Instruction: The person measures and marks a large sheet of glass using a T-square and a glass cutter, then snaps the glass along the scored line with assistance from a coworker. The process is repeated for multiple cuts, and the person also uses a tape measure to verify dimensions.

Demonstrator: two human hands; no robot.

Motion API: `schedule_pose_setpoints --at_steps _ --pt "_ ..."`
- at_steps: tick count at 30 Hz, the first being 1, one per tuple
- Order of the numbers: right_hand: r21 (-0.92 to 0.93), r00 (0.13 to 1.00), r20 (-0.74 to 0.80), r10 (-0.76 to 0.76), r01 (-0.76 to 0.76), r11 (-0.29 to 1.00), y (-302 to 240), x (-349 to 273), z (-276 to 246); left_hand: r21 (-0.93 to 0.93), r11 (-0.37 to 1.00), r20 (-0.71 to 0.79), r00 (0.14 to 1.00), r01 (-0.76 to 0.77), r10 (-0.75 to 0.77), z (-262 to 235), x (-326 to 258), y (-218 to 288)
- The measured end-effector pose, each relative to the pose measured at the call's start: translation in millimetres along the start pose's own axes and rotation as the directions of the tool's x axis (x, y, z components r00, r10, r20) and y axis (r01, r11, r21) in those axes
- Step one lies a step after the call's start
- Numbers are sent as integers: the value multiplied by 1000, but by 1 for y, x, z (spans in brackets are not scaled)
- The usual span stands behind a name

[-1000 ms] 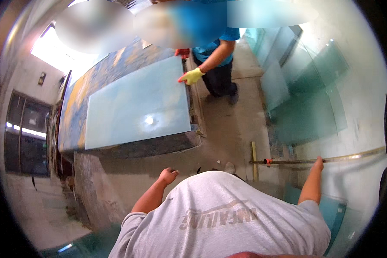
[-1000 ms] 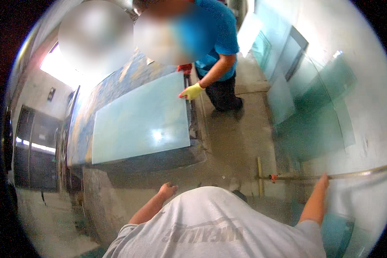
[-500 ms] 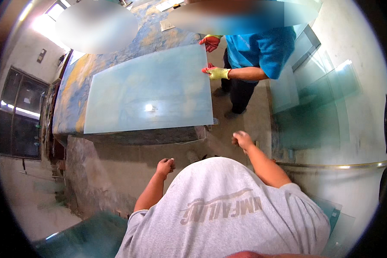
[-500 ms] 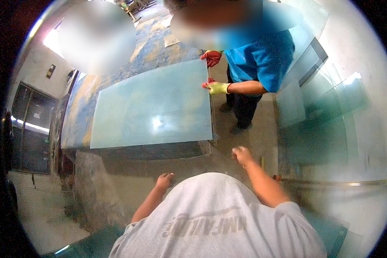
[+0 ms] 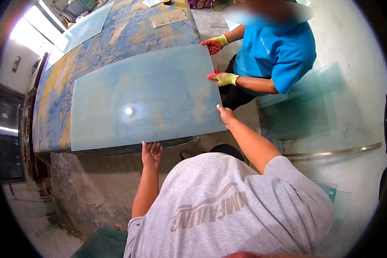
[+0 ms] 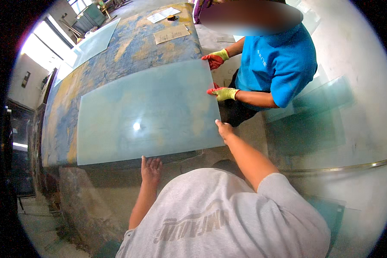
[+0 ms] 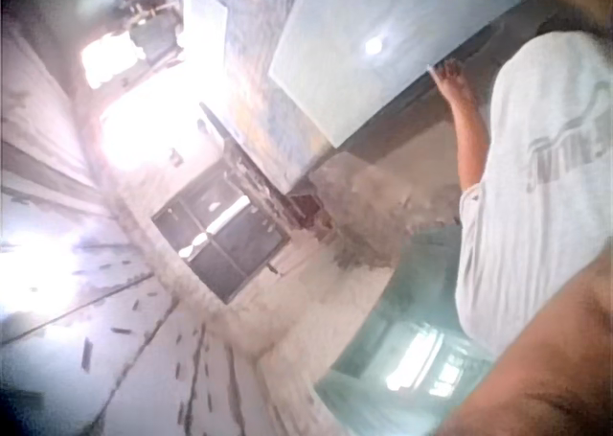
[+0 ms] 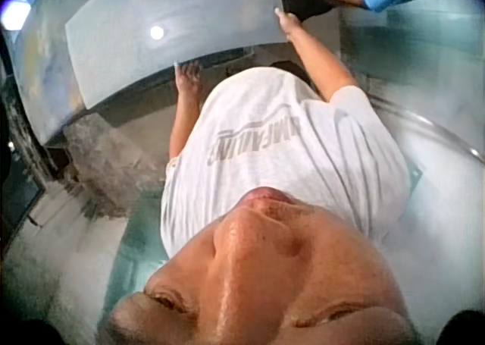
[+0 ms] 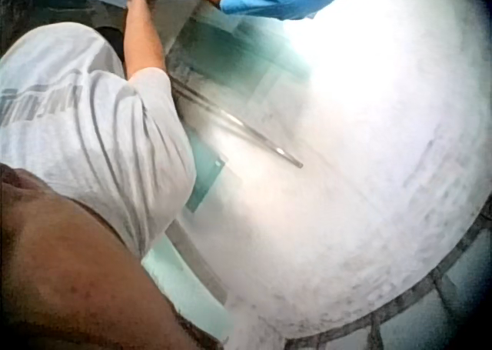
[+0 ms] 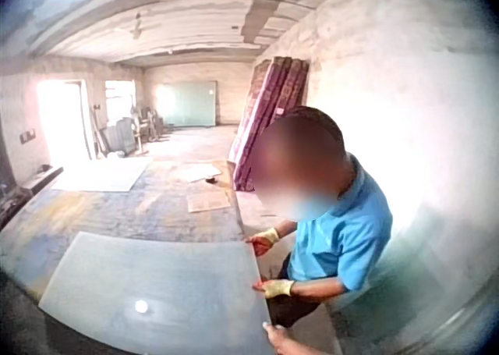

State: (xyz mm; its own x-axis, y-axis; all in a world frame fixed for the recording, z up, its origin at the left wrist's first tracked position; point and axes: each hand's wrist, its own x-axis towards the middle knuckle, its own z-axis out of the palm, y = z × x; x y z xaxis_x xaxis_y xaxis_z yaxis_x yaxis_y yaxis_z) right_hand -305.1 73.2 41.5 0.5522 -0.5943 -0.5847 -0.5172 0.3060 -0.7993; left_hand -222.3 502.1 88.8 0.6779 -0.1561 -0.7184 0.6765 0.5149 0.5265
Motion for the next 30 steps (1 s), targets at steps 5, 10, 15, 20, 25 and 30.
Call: schedule_pose_setpoints --at_steps 5,10,15,20,25,30 --pt "-31 999 30 -30 31 999 -5 27 -13 -42 999 79 997 -20 23 13 31 -5" --pt "-103 998 61 14 -8 995 -13 53 -38 43 998 -77 996 48 -45 43 36 -3" --pt "296 989 -50 136 -116 948 -37 22 -81 -20 999 -223 974 28 -32 21 12 1" --pt "9 903 -398 160 -171 985 77 20 -197 105 987 -293 952 124 -88 -70 12 -34" --pt "111 756 -468 458 -464 879 144 -13 -257 398 877 -448 891 270 -71 -94 -20 -56" --pt "71 813 -275 513 -514 855 158 -5 -242 626 702 -415 907 339 -69 -106 -30 -62"
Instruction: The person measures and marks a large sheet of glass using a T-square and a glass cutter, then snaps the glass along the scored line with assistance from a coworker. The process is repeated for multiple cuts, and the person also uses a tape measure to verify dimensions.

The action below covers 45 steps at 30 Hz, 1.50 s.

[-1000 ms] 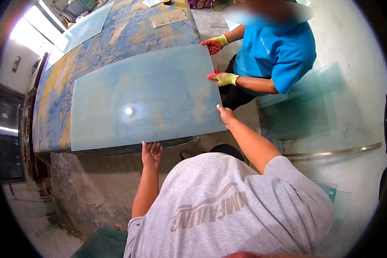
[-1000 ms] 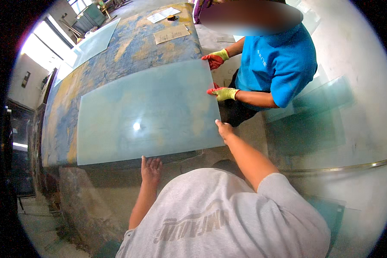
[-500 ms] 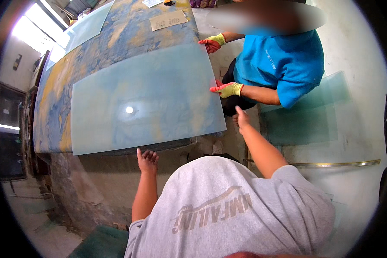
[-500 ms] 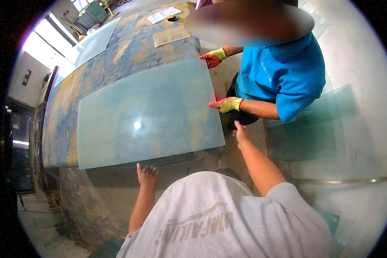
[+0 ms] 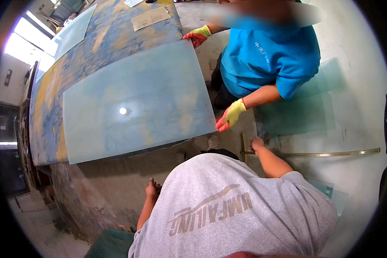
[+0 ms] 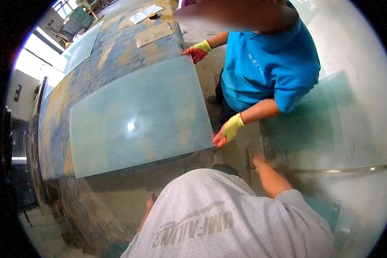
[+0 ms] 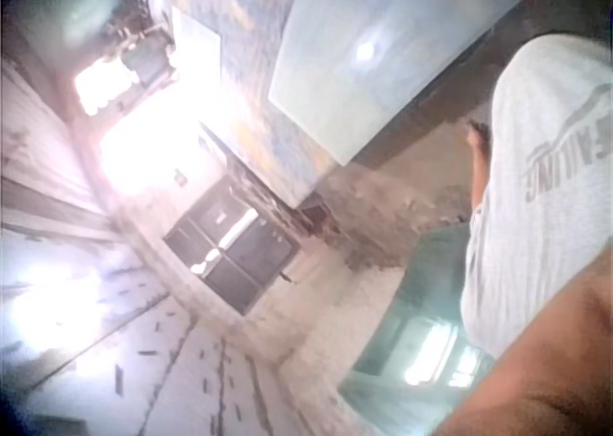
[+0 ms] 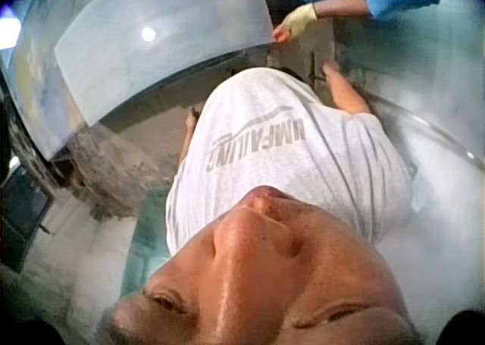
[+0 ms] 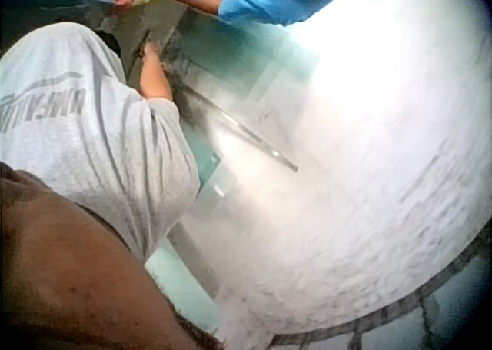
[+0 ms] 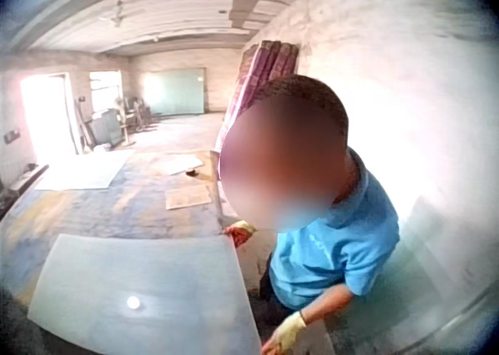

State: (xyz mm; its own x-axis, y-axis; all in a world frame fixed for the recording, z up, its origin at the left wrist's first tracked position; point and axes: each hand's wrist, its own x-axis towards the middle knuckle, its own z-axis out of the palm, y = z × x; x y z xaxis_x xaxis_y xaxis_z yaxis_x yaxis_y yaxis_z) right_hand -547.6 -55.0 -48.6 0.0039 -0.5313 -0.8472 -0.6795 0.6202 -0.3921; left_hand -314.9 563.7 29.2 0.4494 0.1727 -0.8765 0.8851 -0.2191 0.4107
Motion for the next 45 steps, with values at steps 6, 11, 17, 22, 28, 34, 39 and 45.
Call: schedule_pose_setpoints --at_steps 6,11,17,22,28,34,39,45 --pt "-126 919 161 -360 381 916 -27 19 23 96 989 83 991 -115 108 16 12 29" --pt "-103 953 128 -275 288 952 -43 -21 24 86 983 97 983 -164 156 22 -13 37" --pt "-134 981 101 -165 177 975 5 -38 -34 172 975 66 989 -141 132 13 -59 26" --pt "-171 992 98 -80 96 981 -27 -96 -30 40 997 6 998 -65 65 11 -60 7" --pt "-65 947 308 94 -77 995 -85 -128 18 -538 838 158 987 95 -10 -2 -65 17" --pt "303 -132 721 680 -823 -481 -87 -237 277 -972 200 -93 985 -122 145 -51 -61 173" --pt "278 714 691 112 -405 871 -134 -173 49 -958 261 -44 962 -117 268 -89 -29 212" --pt "236 809 542 -229 115 965 -120 -183 29 -887 448 -64 989 -117 132 -81 -39 204"
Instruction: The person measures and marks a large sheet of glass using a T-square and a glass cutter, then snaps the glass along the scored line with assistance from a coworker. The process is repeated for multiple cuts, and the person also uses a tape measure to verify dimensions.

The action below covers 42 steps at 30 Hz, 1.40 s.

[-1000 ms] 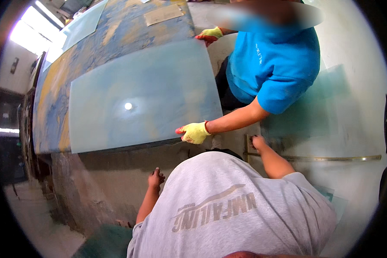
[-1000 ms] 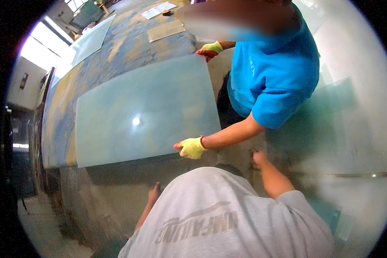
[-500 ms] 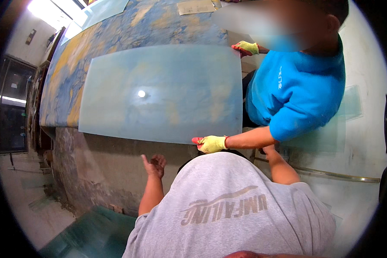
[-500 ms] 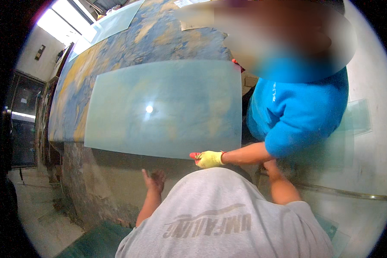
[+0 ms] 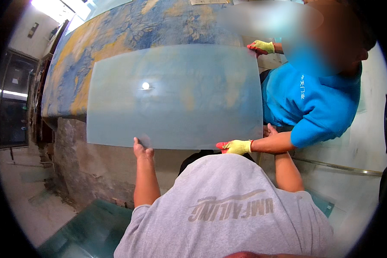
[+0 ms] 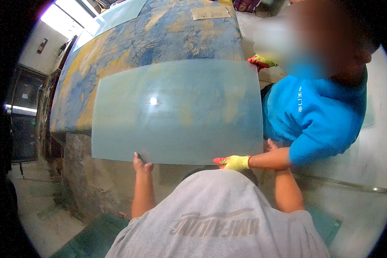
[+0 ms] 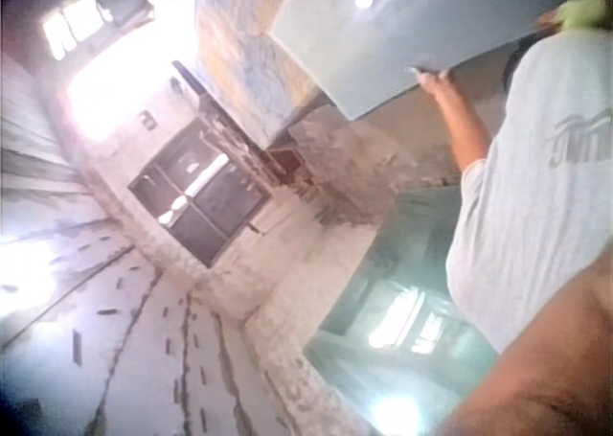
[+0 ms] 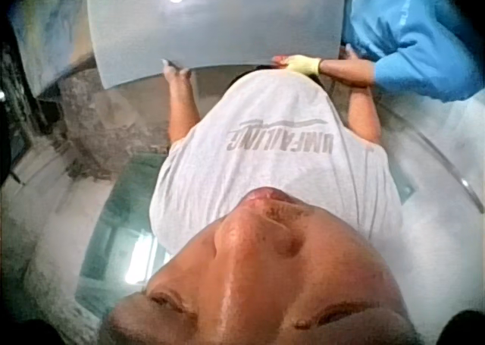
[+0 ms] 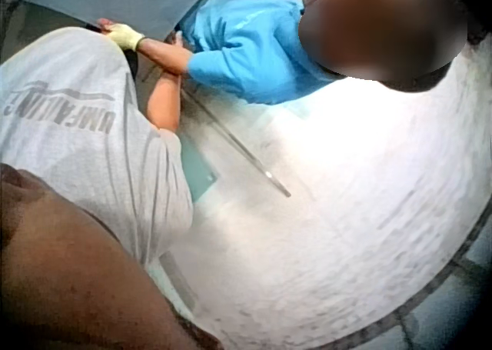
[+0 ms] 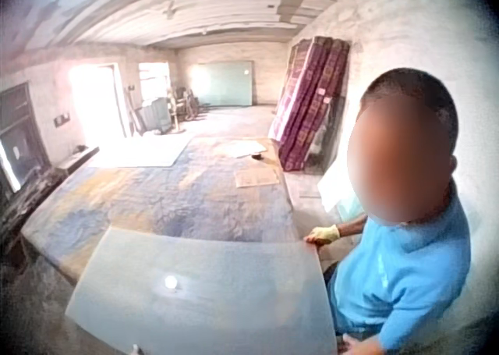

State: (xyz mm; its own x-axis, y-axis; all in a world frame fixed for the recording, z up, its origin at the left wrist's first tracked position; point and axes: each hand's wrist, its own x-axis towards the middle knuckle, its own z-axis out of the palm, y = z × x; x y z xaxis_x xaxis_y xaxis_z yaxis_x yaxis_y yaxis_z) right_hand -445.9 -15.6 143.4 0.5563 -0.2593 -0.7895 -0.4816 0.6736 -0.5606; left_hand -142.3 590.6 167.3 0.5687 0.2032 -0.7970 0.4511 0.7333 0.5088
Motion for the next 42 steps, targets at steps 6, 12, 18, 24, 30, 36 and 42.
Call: schedule_pose_setpoints --at_steps 6,12,18,24,30,36,42 --pt "-119 997 80 -15 25 993 33 -5 27 -103 992 -55 997 -68 62 -42 26 -11" --pt "-192 994 93 -54 71 979 69 7 37 -91 994 -22 998 -63 62 -60 23 -16" --pt "-232 976 41 -213 216 948 75 8 47 -14 995 6 995 -103 103 -68 35 -17" --pt "-394 988 -118 -105 50 918 67 7 66 -15 995 35 995 -95 95 -55 17 -23" --pt "-365 984 -130 -120 65 929 67 -10 77 -136 985 28 994 -104 109 -70 22 -31" --pt "-329 974 -180 -139 74 941 114 31 35 -115 989 -35 995 -97 93 -79 33 -32" --pt "-373 967 -229 -111 19 928 118 21 61 -84 990 -112 989 -110 100 -103 58 -24"
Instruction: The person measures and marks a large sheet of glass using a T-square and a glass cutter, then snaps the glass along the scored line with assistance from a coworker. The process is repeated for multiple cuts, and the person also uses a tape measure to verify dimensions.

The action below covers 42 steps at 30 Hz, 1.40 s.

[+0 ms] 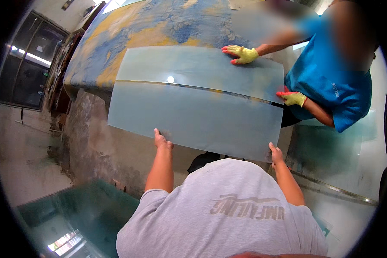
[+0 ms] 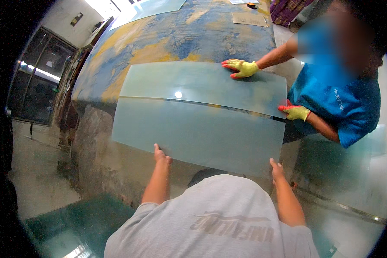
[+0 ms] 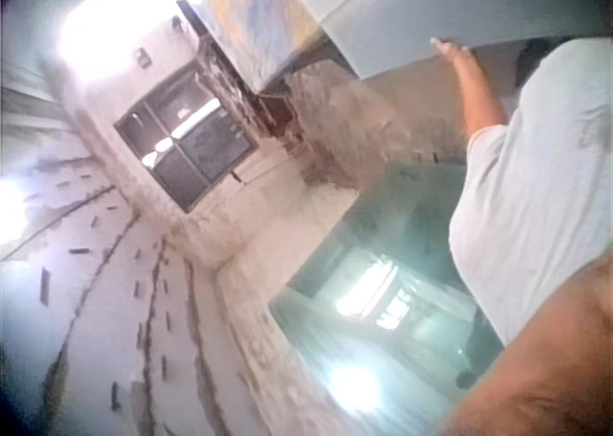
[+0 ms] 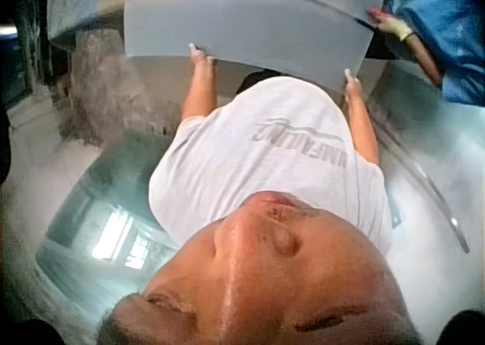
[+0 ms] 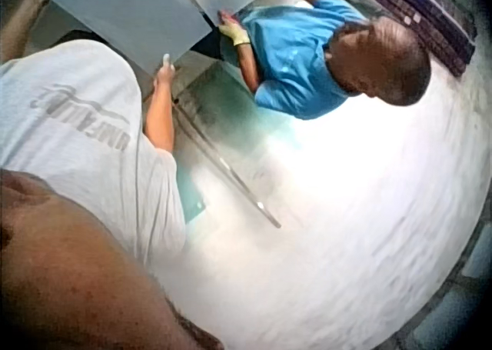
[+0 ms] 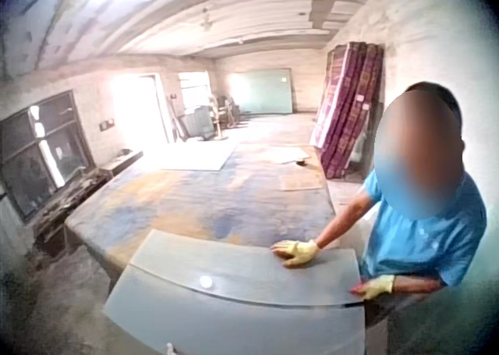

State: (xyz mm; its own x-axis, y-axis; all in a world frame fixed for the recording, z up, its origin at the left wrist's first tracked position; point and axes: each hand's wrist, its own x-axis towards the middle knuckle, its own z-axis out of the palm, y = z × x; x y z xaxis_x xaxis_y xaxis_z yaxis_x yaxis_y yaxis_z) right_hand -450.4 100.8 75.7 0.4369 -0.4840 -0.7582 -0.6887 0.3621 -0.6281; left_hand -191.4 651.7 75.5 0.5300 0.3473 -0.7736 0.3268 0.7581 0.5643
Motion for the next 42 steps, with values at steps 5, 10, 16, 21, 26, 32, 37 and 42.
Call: schedule_pose_setpoints --at_steps 5,10,16,21,26,32,37,42 --pt "55 996 80 -32 28 998 6 -3 -1 19 1000 -10 1000 13 -13 6 -6 -5" --pt "-66 998 -36 46 -49 997 -13 -35 19 10 1000 6 1000 -3 3 -14 6 -4" --pt "8 999 28 -35 34 999 21 -27 18 -11 999 -80 996 30 -31 -24 10 1" --pt "26 1000 -12 -7 7 1000 50 -18 11 -8 1000 -37 999 19 -19 -35 9 0" --pt "51 998 47 29 -32 998 17 -52 31 41 999 -55 998 -8 10 -21 0 6" --pt "97 999 -2 42 -41 994 61 -6 35 71 998 3 1000 0 0 22 51 25" --pt "69 999 -38 34 -31 997 58 -9 48 90 996 52 999 -8 3 48 60 37" --pt "123 999 -18 33 -31 992 38 -20 53 64 998 112 993 22 -29 70 28 57"
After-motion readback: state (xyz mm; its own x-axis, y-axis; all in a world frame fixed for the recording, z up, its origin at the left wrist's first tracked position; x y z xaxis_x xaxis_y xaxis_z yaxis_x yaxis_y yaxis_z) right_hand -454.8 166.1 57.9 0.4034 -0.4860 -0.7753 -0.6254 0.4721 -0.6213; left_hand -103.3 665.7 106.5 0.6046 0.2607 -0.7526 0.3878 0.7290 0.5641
